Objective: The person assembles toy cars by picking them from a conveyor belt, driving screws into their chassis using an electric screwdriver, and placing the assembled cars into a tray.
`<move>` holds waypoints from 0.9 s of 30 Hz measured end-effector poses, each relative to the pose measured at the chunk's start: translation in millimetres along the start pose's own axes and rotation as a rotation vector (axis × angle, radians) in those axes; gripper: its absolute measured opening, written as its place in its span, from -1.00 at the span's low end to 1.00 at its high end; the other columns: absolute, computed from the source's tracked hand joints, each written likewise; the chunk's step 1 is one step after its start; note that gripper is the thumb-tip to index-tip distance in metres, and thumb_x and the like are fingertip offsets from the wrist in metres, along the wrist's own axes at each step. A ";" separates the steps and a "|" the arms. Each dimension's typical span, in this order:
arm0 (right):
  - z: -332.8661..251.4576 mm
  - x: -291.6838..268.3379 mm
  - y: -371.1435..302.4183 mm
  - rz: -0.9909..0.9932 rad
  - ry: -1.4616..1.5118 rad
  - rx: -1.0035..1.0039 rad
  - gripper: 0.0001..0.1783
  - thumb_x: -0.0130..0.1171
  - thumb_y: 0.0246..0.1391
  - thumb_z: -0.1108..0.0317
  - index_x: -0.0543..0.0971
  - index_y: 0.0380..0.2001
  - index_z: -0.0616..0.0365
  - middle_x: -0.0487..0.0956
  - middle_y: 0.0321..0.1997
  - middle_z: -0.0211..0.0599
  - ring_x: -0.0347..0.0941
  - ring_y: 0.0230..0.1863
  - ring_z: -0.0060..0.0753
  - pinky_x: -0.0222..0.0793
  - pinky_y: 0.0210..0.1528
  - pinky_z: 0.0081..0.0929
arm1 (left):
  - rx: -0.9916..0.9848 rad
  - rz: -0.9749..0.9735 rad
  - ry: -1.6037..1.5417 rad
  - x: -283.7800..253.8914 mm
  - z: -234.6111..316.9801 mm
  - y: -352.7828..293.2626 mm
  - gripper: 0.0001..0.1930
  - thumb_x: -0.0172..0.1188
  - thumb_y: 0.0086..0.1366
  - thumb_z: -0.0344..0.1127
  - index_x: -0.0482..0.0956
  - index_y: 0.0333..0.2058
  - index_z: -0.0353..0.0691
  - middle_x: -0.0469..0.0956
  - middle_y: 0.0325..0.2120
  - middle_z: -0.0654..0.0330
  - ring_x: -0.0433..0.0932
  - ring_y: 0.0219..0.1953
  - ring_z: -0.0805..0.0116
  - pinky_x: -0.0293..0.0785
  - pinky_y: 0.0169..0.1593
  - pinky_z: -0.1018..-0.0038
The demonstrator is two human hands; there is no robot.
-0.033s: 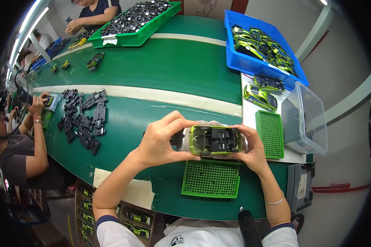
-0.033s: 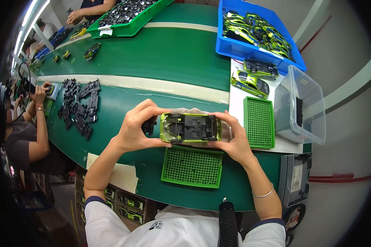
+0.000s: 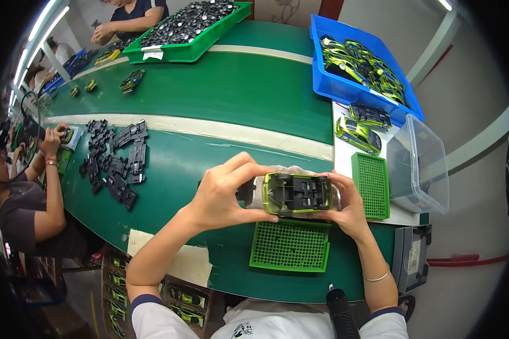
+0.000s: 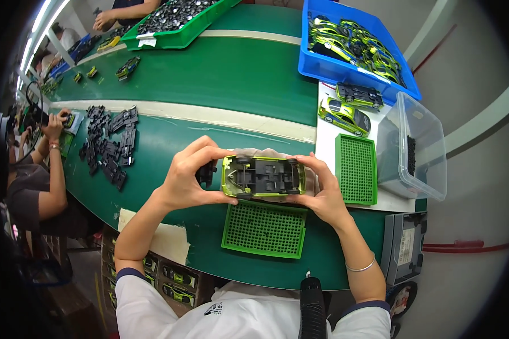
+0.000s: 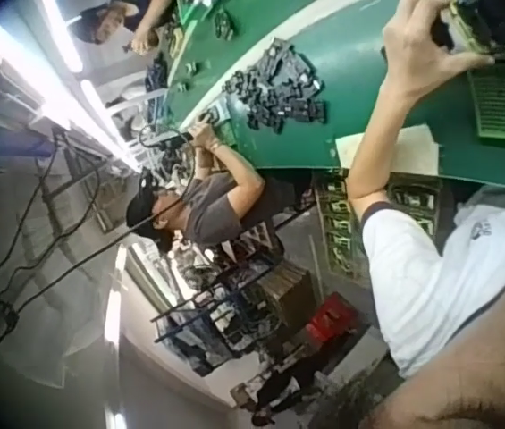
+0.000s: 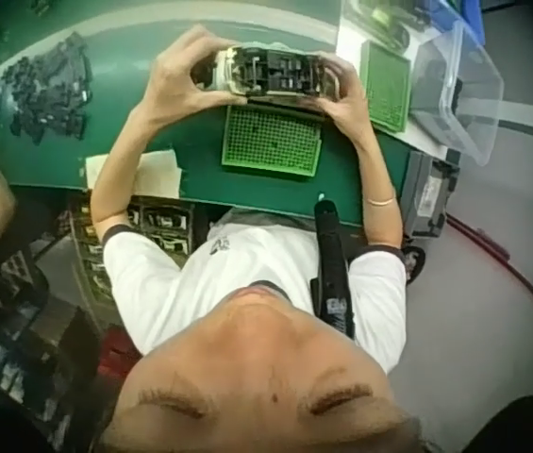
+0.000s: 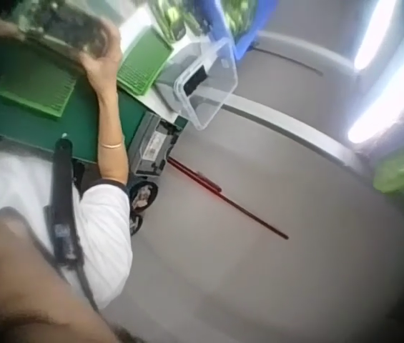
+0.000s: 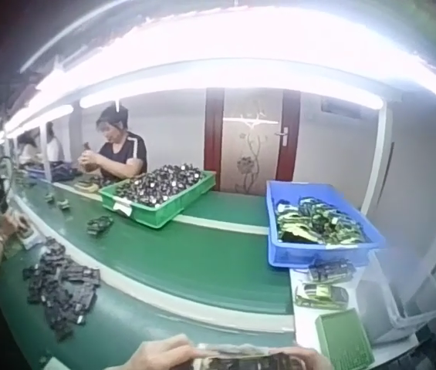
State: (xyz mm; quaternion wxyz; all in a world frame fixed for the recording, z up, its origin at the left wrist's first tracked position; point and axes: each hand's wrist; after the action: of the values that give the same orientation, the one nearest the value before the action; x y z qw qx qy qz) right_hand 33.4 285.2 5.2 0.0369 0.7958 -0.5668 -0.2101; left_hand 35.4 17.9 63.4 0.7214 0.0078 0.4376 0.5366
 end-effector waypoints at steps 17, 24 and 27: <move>-15.1 -5.4 3.7 -0.112 0.261 -0.100 -0.30 0.33 -0.41 0.60 0.34 -0.07 0.08 0.32 0.04 -0.14 0.22 0.11 -0.23 0.18 0.11 -0.33 | 0.236 0.197 -0.146 8.9 1.8 -6.3 -0.37 0.46 -0.37 -0.09 0.40 -0.26 -0.16 0.42 -0.30 0.14 0.44 -0.51 0.34 0.38 -0.49 0.50; -36.2 -12.1 2.9 -0.115 0.168 -0.009 -0.45 0.29 -0.43 0.67 0.50 -0.19 0.16 0.28 0.08 -0.12 0.26 0.08 -0.29 0.29 0.06 -0.44 | 0.509 0.070 0.174 -1.1 -3.5 -4.4 -0.60 0.31 -0.21 -0.16 0.52 -0.29 -0.03 0.40 -0.08 0.21 0.42 -0.53 0.51 0.34 -0.51 0.59; -42.8 -8.7 2.2 -0.125 0.243 0.070 -0.48 0.27 -0.36 0.61 0.49 -0.16 0.20 0.32 0.05 -0.13 0.25 0.08 -0.33 0.29 0.06 -0.45 | 0.573 0.038 0.348 -2.2 -9.0 -5.8 -0.60 0.30 -0.31 -0.28 0.53 -0.34 -0.02 0.49 -0.21 0.36 0.44 -0.51 0.52 0.33 -0.49 0.59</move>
State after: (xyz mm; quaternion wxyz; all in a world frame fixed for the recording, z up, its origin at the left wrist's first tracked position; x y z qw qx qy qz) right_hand 45.2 284.7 47.4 0.0643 0.8499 -0.5144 -0.0943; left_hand 34.0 9.7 56.5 0.5943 0.1266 0.6869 0.3986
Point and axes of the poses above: each hand's wrist, its own y-axis towards the middle knuckle, its own x-axis out of the palm, z = x × y
